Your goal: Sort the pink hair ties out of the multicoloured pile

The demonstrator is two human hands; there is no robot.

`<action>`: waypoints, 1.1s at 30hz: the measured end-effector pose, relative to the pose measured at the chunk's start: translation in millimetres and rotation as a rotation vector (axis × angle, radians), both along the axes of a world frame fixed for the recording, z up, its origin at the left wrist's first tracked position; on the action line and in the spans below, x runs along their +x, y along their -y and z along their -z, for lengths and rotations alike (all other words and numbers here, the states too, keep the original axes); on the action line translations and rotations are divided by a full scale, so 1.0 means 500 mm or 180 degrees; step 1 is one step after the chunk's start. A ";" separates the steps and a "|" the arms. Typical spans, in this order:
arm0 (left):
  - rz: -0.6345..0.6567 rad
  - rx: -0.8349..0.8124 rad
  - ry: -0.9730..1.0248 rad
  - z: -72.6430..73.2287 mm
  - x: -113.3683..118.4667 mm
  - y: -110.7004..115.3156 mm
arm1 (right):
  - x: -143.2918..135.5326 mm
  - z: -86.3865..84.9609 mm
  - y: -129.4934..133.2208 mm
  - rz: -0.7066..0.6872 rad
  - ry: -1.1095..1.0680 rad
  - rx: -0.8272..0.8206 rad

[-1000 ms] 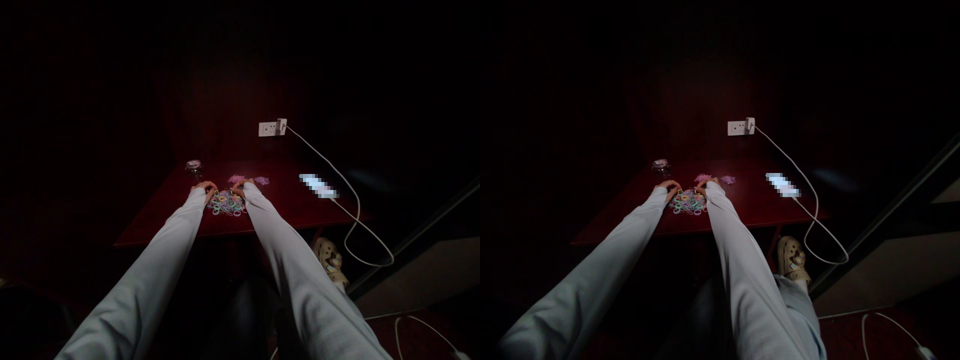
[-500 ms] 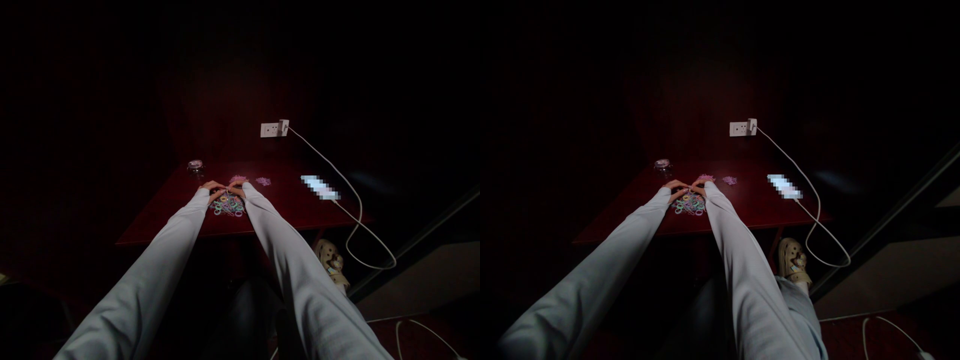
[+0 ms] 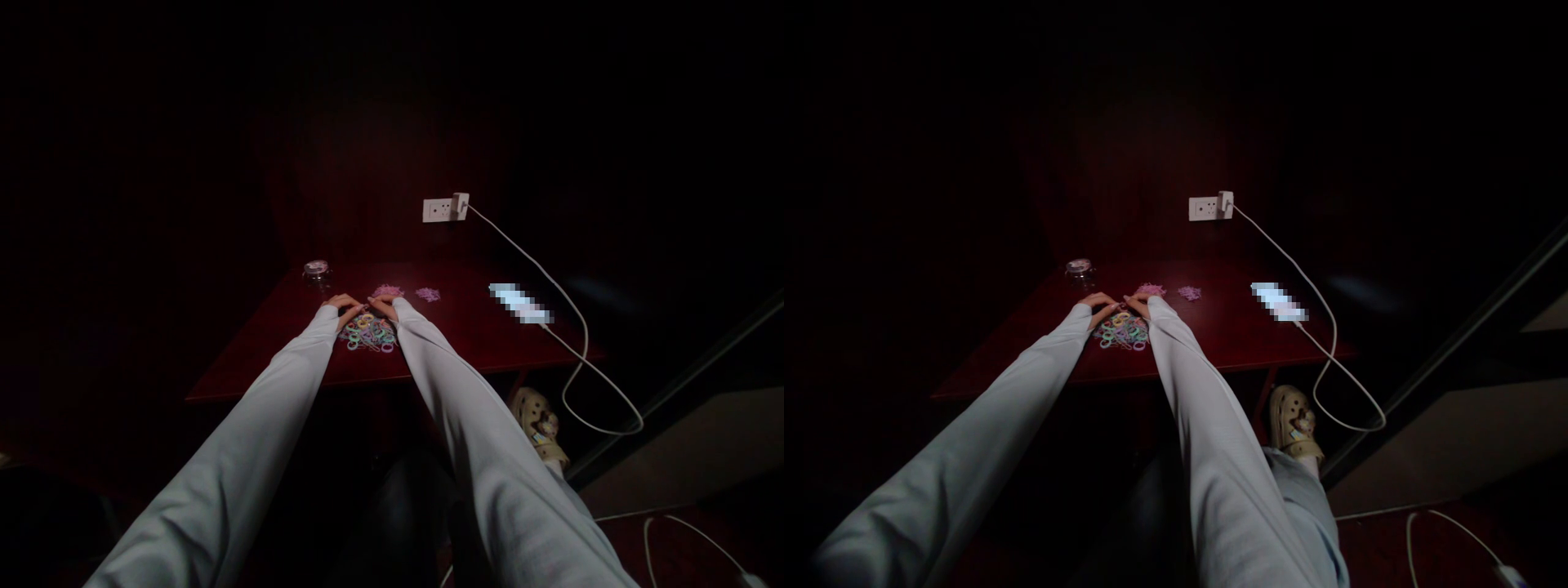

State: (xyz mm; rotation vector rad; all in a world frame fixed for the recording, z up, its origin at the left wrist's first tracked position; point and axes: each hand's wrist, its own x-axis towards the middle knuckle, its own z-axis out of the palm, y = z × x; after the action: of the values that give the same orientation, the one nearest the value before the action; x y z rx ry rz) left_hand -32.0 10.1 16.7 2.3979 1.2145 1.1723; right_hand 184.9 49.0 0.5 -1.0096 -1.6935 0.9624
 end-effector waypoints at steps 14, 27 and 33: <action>0.0003 -0.0057 -0.0066 -0.002 0.000 0.002 | 0.006 -0.022 0.024 -0.0196 -0.0031 -0.0095; -0.0205 -0.0116 -0.0176 -0.006 0.003 0.009 | 0.002 -0.013 0.020 -0.0071 -0.0105 -0.0081; -0.0274 -0.0102 -0.0215 -0.007 0.002 0.010 | 0.004 -0.012 0.018 -0.0125 -0.0090 -0.0078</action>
State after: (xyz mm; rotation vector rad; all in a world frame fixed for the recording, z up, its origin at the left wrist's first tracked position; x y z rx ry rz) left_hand -30.9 5.0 20.0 2.4017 1.3594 1.0950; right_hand 187.0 39.9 6.7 -0.9775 -1.6873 1.0207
